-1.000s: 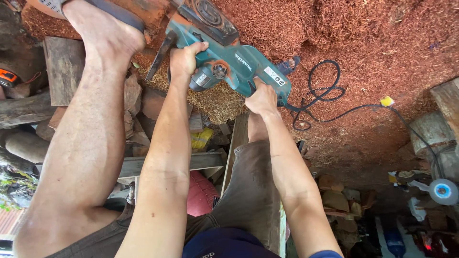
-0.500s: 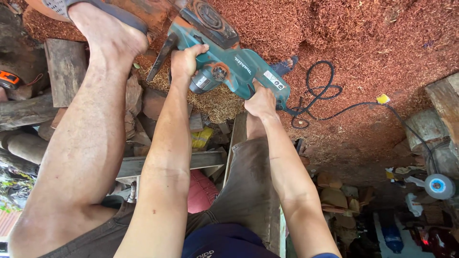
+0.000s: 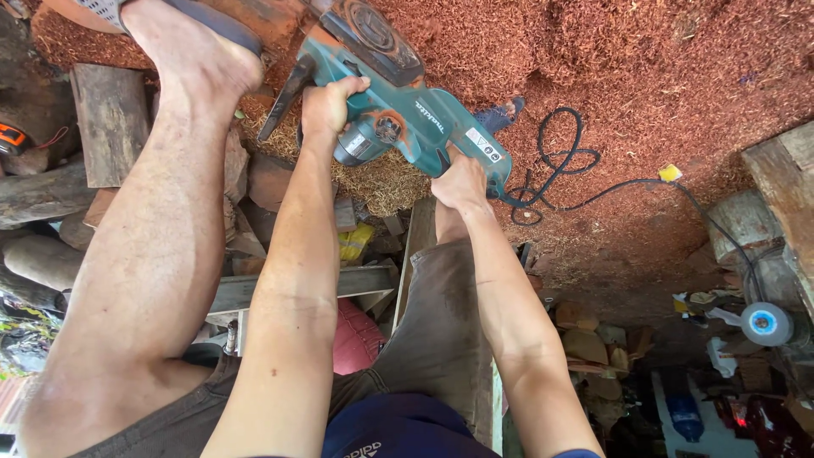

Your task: The recorder handles various wood blocks, measures them with a tape measure, and cuts them using a power saw.

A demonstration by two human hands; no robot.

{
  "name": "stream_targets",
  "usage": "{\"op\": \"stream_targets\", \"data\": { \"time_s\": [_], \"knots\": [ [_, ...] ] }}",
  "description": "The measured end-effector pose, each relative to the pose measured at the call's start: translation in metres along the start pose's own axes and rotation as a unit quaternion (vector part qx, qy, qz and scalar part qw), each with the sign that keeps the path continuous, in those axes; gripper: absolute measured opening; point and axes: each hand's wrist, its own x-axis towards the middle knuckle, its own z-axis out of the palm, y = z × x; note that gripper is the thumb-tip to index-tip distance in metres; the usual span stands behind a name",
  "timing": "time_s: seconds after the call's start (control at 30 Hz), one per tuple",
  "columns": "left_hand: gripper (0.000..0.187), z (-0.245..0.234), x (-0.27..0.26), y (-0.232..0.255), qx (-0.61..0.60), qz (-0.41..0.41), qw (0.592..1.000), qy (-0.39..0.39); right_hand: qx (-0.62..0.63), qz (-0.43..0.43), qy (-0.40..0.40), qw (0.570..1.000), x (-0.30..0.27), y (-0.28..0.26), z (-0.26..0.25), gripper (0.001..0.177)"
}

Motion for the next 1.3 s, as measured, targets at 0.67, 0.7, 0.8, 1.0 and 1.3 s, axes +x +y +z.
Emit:
{"op": "stream_targets", "data": {
  "time_s": [0.67, 0.7, 0.8, 1.0, 1.3],
  "knots": [
    [0.031, -0.004, 0.005, -0.005, -0.019, 0.005, 1.000, -0.022, 0.009, 0.007, 0.013, 1.000, -0.012, -0.004, 0.002, 0.071],
    [0.031, -0.005, 0.003, -0.003, -0.018, 0.005, 1.000, -0.023, 0.010, 0.008, 0.013, 1.000, -0.012, -0.004, 0.002, 0.071],
    [0.033, -0.007, -0.004, 0.001, -0.010, -0.005, 1.000, -0.028, 0.004, 0.009, 0.011, 1.000, -0.011, 0.001, 0.008, 0.068],
    [0.031, -0.007, -0.009, 0.007, -0.020, -0.008, 0.999, -0.031, 0.014, 0.023, 0.000, 1.000, -0.016, -0.005, 0.001, 0.072],
    [0.036, -0.007, -0.007, 0.008, 0.004, -0.017, 1.000, -0.023, -0.002, 0.011, 0.016, 1.000, -0.022, -0.005, 0.000, 0.058]
  ]
}}
